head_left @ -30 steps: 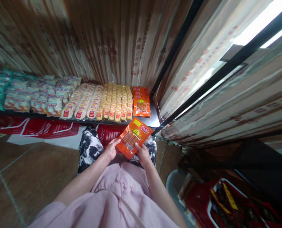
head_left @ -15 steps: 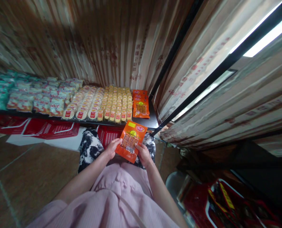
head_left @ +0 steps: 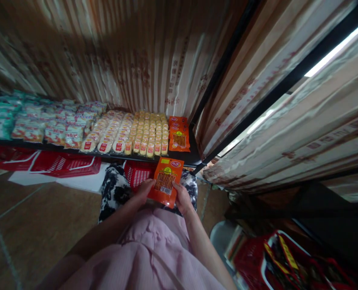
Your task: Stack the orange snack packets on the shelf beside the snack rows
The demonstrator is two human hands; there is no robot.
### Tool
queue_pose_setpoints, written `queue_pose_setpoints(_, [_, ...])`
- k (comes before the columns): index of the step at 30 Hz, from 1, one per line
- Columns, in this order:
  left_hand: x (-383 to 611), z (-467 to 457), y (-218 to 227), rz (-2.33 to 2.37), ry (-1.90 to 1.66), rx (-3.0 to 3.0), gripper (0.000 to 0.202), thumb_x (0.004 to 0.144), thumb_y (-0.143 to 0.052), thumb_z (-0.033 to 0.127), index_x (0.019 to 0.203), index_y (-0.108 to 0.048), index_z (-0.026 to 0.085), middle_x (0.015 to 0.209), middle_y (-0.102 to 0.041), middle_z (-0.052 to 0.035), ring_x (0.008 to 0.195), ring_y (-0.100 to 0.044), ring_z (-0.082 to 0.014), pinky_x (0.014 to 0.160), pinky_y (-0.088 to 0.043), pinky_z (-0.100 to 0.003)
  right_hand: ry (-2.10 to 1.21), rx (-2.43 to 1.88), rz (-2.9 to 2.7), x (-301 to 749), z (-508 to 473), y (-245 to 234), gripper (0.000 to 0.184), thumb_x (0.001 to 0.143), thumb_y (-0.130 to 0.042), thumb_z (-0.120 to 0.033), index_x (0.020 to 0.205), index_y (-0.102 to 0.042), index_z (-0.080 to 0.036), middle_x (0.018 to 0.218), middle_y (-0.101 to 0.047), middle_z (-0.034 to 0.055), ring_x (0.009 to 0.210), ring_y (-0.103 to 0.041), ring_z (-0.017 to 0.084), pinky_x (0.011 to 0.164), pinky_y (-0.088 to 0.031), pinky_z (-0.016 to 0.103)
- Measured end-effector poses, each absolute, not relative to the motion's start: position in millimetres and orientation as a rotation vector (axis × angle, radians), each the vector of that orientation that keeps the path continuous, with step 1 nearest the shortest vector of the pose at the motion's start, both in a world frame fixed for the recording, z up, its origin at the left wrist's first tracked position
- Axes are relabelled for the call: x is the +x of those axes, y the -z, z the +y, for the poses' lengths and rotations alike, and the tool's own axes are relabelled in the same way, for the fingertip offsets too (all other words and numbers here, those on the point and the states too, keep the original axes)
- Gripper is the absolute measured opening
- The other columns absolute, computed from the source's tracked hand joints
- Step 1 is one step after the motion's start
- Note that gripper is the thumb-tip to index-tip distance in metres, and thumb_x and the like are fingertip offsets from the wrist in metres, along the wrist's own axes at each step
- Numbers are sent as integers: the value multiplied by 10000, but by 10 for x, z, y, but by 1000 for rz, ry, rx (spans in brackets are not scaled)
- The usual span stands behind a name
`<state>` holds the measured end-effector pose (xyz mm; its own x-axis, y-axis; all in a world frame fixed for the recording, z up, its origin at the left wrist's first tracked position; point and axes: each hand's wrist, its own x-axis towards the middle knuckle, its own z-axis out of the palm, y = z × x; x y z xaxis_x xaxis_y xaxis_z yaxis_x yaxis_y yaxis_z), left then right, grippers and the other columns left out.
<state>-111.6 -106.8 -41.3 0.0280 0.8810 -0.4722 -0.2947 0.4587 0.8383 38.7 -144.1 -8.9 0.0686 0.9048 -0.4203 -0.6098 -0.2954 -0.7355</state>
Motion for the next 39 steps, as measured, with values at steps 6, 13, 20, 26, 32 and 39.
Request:
queue_pose_setpoints(6, [-1031,-1018,327,1325,-1087,766,184,684,-690,50,726,-622,216,686,-639,2,707,-612,-166,711,-442,-250,-1553,-1075,-377,388,-1430,9,205,672,-718,-292,848,-652,-211,832,-746,37,900,-689,278,774,-560,404])
queue_pose_setpoints(13, [-993,-1003,220,1459,-1111,1019,249,679,-633,-1,794,-613,220,899,-622,-12,812,-589,-151,826,-441,-259,-1548,-1115,-424,384,-1410,-45,267,644,-737,-343,868,-675,-211,847,-745,36,888,-684,277,765,-546,389])
queue_pose_setpoints(20, [-974,-1039,71,1514,-901,1285,200,737,-535,17,735,-628,194,780,-634,2,804,-587,-154,871,-429,-305,-1467,-1191,-525,347,-1405,-151,332,615,-741,-445,829,-671,-201,795,-736,37,804,-682,273,714,-528,368])
queue_pose_setpoints(26, [-910,-1059,-43,1444,-763,1328,130,836,-511,173,838,-641,182,882,-701,-50,846,-645,-177,804,-471,-286,-1355,-1294,-752,330,-1398,-222,310,682,-683,-473,838,-657,-206,753,-699,-4,701,-635,195,659,-491,295])
queue_pose_setpoints(32, [-850,-1099,-137,1243,-822,1186,191,868,-473,241,904,-654,190,1021,-700,-58,1036,-624,-197,958,-447,-297,-1127,-1428,-975,275,-1354,-318,349,712,-643,-485,881,-643,-180,713,-672,10,735,-620,199,654,-487,284])
queue_pose_setpoints(39, [-897,-1131,-107,1100,-925,930,258,807,-603,373,949,-693,177,1152,-671,-86,1276,-471,-250,1127,-292,-394,-1008,-1506,-1050,268,-1318,-284,404,736,-613,-524,911,-646,-161,825,-702,64,749,-647,211,714,-518,330])
